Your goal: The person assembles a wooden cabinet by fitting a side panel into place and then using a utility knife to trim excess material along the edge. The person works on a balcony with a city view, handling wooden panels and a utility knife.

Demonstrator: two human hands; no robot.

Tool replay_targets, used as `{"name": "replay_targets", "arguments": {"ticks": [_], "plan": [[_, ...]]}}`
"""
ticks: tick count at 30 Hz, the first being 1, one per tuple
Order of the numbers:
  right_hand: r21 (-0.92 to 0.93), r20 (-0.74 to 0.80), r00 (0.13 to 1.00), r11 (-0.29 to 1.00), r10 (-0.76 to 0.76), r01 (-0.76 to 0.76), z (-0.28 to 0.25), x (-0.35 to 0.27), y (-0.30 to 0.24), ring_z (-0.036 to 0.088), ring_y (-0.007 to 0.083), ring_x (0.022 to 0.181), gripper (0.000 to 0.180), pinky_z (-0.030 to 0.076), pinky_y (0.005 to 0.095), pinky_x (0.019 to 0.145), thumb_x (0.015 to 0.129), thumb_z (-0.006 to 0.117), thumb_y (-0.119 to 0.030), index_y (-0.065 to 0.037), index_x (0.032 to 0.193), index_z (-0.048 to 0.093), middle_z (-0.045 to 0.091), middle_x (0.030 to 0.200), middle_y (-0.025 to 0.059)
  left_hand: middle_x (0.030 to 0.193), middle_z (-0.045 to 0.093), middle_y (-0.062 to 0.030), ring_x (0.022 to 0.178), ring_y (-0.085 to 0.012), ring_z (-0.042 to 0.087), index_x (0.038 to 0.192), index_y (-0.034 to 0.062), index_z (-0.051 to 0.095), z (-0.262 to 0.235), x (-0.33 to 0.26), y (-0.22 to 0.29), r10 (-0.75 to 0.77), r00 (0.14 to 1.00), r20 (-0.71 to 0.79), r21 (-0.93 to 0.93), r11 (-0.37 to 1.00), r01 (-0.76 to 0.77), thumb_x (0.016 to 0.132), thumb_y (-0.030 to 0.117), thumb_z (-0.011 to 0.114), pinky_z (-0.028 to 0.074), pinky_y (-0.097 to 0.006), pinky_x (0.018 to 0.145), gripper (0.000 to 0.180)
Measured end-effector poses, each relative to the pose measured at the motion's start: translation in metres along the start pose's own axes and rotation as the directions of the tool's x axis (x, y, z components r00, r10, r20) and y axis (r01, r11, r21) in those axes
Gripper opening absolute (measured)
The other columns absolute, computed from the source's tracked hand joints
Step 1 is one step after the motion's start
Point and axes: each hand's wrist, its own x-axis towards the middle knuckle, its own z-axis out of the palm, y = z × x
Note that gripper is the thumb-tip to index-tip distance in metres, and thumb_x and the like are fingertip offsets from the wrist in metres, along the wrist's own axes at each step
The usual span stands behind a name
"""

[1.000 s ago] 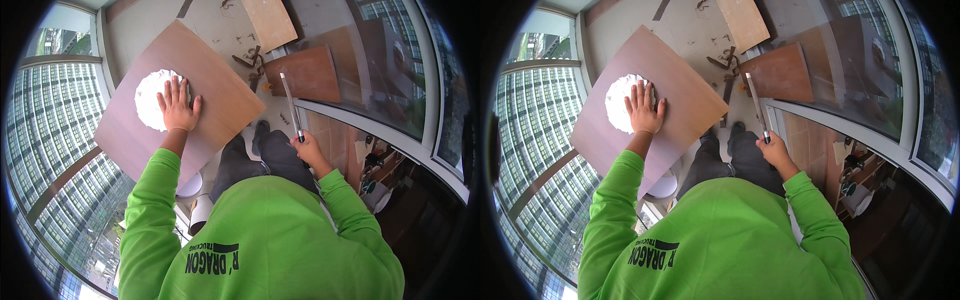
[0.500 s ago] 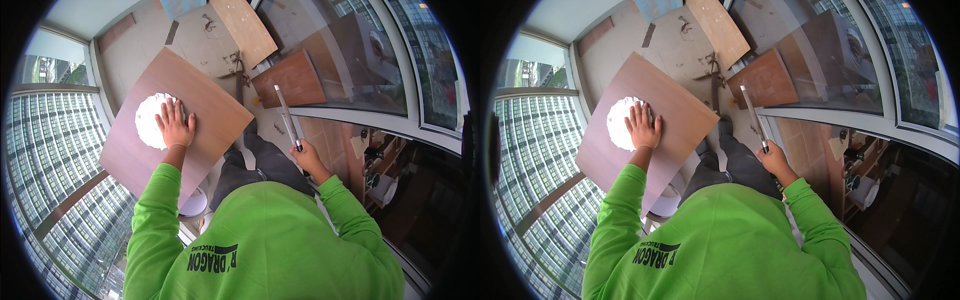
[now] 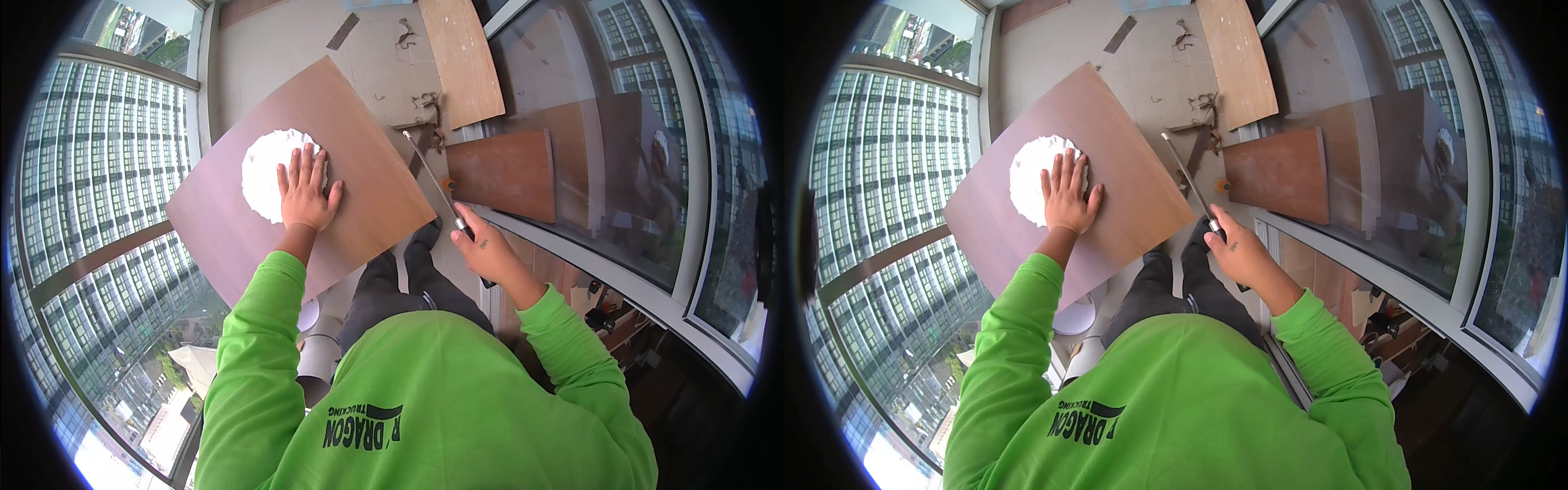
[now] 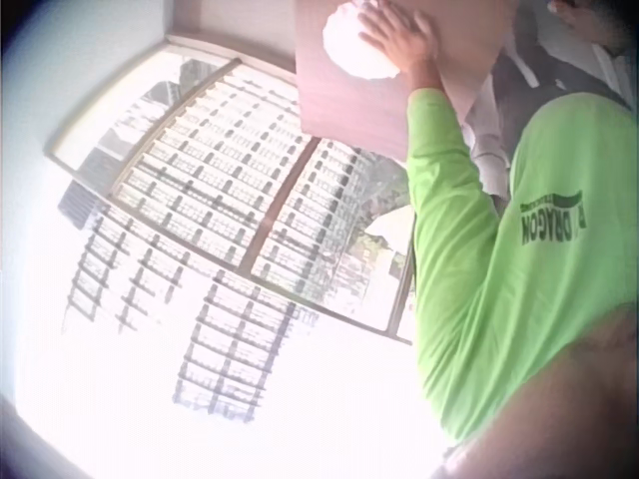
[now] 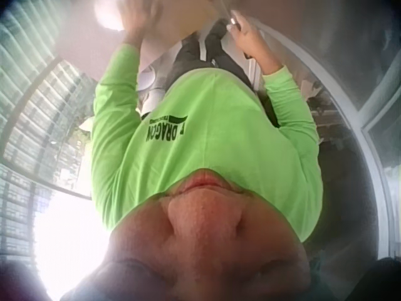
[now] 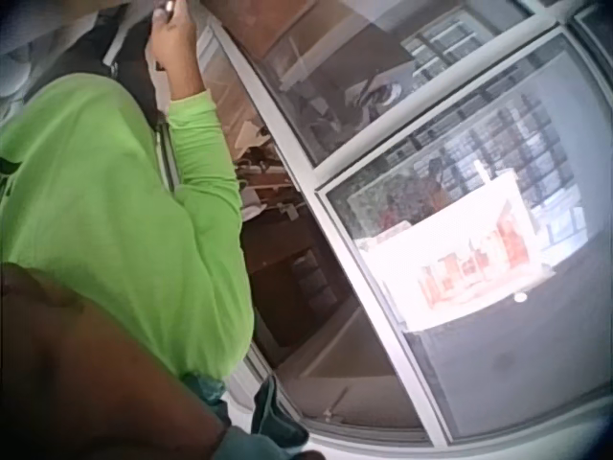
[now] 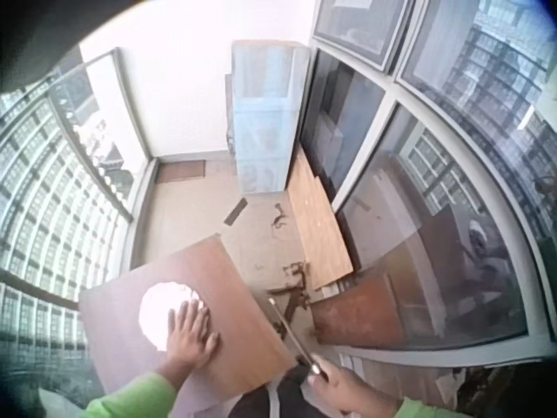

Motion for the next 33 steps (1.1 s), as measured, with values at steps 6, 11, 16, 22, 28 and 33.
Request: {"name": "replay_targets", "arguments": {"ticks": [6, 11, 16, 22, 28, 33], "plan": [[0.090, 0.185, 0.981, 0.993, 0.058, -0.075, -0.012, 0.066, -0.071, 0.065, 0.0191, 0.058, 0.061, 0.057, 0.0356, 0.061, 0.104, 0.054, -0.019, 0.002, 0.158, 0.034, 0.070, 0.103, 0.0182, 0.171, 0.026, -0.0046, 0.159, -0.0260, 0.016, 0.160, 0.0192, 0.039, -0.002, 0.000, 0.002, -0.017, 1.000, 0.001, 0.011, 1.000, 0.017, 0.098, 0.053, 0.052, 0.005, -0.051, 0.129, 0.072], [0.076, 0.247, 0.958, 0.983, 0.143, -0.167, -0.004, 0.108, -0.110, 0.057, 0.0138, 0.051, 0.058, 0.050, 0.0318, 0.048, 0.108, 0.049, -0.020, 0.000, 0.159, 0.033, 0.058, 0.083, 0.0051, 0.171, 0.026, -0.0040, 0.159, -0.0262, 0.017, 0.159, 0.0198, 0.040, -0.003, 0.000, 0.001, -0.022, 1.000, -0.001, -0.017, 1.000, 0.022, 0.097, 0.053, 0.053, 0.005, -0.051, 0.129, 0.072], [-0.041, 0.237, 0.963, 0.992, 0.129, -0.123, -0.005, 0.133, -0.110, 0.060, 0.0179, 0.052, 0.055, 0.052, 0.0356, 0.053, 0.107, 0.048, -0.021, 0.002, 0.156, 0.038, 0.063, 0.081, 0.0105, 0.170, 0.027, -0.0027, 0.159, -0.0251, 0.019, 0.158, 0.0226, 0.041, 0.002, 0.002, 0.000, -0.021, 1.000, -0.015, -0.014, 1.000, 0.021, 0.096, 0.055, 0.053, 0.006, -0.052, 0.129, 0.072], [-0.154, 0.251, 0.959, 0.983, 0.132, -0.095, 0.000, 0.125, -0.124, 0.061, 0.0194, 0.051, 0.053, 0.052, 0.0368, 0.054, 0.107, 0.047, -0.021, 0.004, 0.154, 0.041, 0.065, 0.077, 0.0123, 0.170, 0.029, -0.0024, 0.159, -0.0241, 0.019, 0.157, 0.0228, 0.043, 0.000, 0.001, -0.002, -0.022, 1.000, -0.017, -0.053, 0.998, 0.021, 0.095, 0.055, 0.054, 0.007, -0.052, 0.129, 0.071], [-0.076, 0.196, 0.967, 0.986, 0.160, -0.147, -0.005, 0.098, -0.118, 0.060, 0.0191, 0.051, 0.053, 0.052, 0.0353, 0.054, 0.107, 0.047, -0.020, 0.004, 0.154, 0.041, 0.063, 0.071, 0.0111, 0.169, 0.031, -0.0030, 0.158, -0.0243, 0.020, 0.157, 0.0228, 0.043, 0.003, 0.000, -0.005, -0.026, 0.999, -0.026, -0.060, 0.998, 0.024, 0.095, 0.054, 0.054, 0.007, -0.052, 0.129, 0.071], [-0.118, 0.213, 0.960, 0.980, 0.180, -0.157, 0.005, 0.104, -0.109, 0.052, 0.0112, 0.049, 0.057, 0.049, 0.0310, 0.050, 0.108, 0.048, -0.022, 0.002, 0.158, 0.035, 0.053, 0.074, 0.0008, 0.169, 0.030, -0.0037, 0.159, -0.0251, 0.019, 0.157, 0.0222, 0.043, 0.002, 0.001, -0.004, -0.006, 1.000, -0.015, -0.076, 0.997, 0.005, 0.095, 0.055, 0.052, 0.006, -0.053, 0.129, 0.070]]}}
